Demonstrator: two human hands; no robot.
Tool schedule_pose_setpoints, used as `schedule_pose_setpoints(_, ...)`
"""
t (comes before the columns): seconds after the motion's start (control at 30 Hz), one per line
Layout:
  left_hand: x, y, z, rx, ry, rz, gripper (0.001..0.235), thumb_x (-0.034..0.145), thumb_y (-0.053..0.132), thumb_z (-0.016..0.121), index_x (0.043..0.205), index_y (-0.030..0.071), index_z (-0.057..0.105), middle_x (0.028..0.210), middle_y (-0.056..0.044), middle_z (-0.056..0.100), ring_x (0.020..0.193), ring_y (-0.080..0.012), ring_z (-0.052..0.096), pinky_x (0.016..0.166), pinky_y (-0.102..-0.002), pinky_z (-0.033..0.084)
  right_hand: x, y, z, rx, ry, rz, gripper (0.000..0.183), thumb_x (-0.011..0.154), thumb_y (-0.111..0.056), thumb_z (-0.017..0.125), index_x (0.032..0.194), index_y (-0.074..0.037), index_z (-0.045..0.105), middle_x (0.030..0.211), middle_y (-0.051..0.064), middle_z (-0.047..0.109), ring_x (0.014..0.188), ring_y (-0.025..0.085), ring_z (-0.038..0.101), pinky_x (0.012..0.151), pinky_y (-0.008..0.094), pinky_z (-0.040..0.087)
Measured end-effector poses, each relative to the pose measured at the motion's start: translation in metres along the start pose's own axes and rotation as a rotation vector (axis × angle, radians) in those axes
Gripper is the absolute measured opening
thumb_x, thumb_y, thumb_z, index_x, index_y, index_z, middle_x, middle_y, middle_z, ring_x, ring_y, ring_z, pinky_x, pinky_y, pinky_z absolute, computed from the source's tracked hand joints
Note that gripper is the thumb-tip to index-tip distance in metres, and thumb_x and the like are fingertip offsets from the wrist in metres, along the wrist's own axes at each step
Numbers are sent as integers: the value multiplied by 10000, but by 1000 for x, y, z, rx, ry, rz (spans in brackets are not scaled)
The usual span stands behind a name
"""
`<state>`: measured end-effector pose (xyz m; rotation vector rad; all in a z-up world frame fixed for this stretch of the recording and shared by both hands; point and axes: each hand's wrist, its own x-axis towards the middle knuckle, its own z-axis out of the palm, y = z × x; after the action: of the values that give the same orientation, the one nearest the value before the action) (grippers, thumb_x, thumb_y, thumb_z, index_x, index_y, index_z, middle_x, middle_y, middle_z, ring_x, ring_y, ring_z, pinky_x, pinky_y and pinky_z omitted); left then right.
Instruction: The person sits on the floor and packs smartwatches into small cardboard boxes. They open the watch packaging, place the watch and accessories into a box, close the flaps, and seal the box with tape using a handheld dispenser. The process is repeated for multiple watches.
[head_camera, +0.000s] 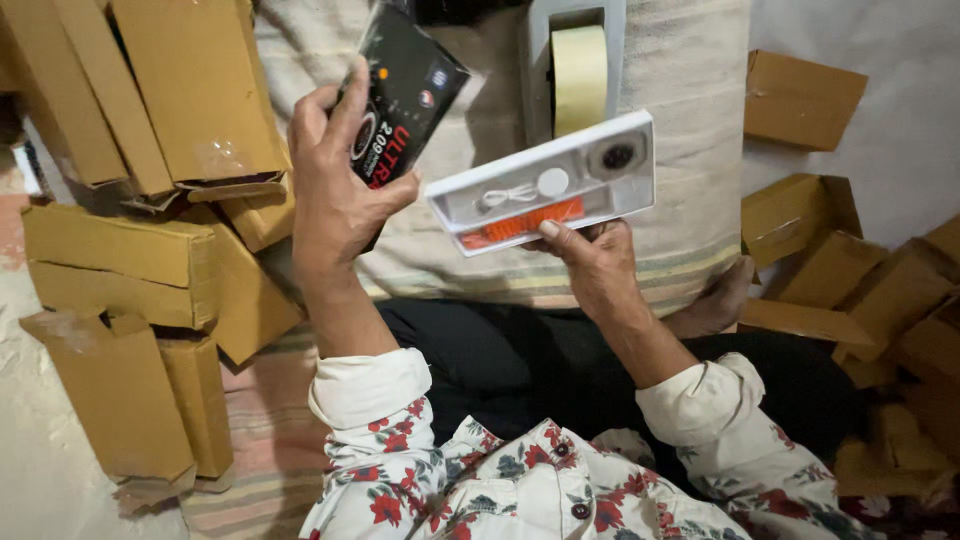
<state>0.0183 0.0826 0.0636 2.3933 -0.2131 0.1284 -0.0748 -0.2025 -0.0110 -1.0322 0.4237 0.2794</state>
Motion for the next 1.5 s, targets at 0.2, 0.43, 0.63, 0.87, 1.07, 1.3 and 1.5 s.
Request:
schedule_pose_setpoints(0.2,2,22,-5,-217,-110,-2,1052,672,269,918,1606,222,437,1388,-162,479,1273,-298,554,1149,-433,513,9,-3,-4,38,-67,-48,186,960,-44,780,1104,31,691,960,106,719,793,164,667,837,431,661)
schedule_pose_setpoints(0.43,8,44,32,-250,-349,110,960,680,356,905,1546,167,539,1295,-144,563,1238,-331,553,1107,-427,472,1,4,10,-207,-163,27,203,917,-100,757,1077,17,716,971,99,772,848,169,734,786,324,614)
schedule_pose_setpoints(0.63,5,65,51,-127,-345,113,959,608,388,937,1463,137,580,1242,-181,550,1183,-377,538,1049,-467,448,9,9,0,-146,-121,20,235,942,-100,724,1139,20,677,1014,94,760,865,170,738,789,332,619)
schedule_pose_setpoints(0.87,-2,82,58,-35,-345,87,1034,590,450,950,1494,154,544,1282,-183,536,1202,-382,501,1067,-496,418,10,7,-7,-73,-226,-43,287,988,-45,644,1260,25,583,1168,120,711,1045,195,709,925,382,613)
schedule_pose_setpoints(1.07,-5,79,46,-26,-416,191,1261,442,487,961,1554,277,407,1392,-234,444,1239,-427,462,1034,-544,385,5,-1,-16,-110,-473,36,386,971,24,543,1357,18,545,1324,119,642,1261,208,613,1128,377,478)
schedule_pose_setpoints(1.3,-16,74,59,-10,-473,73,1157,681,309,852,1637,280,201,1466,-262,361,1332,-471,424,1102,-566,358,10,4,-19,-46,-466,90,452,984,-2,616,1416,113,550,1310,183,632,1224,257,602,1077,397,479)
schedule_pose_setpoints(1.5,-20,84,74,-75,-450,37,1112,828,344,821,1672,193,114,1523,-359,279,1357,-549,369,1115,-606,338,5,-10,-3,254,-473,77,609,1144,-265,496,1661,10,329,1426,139,576,1232,214,585,1066,369,473)
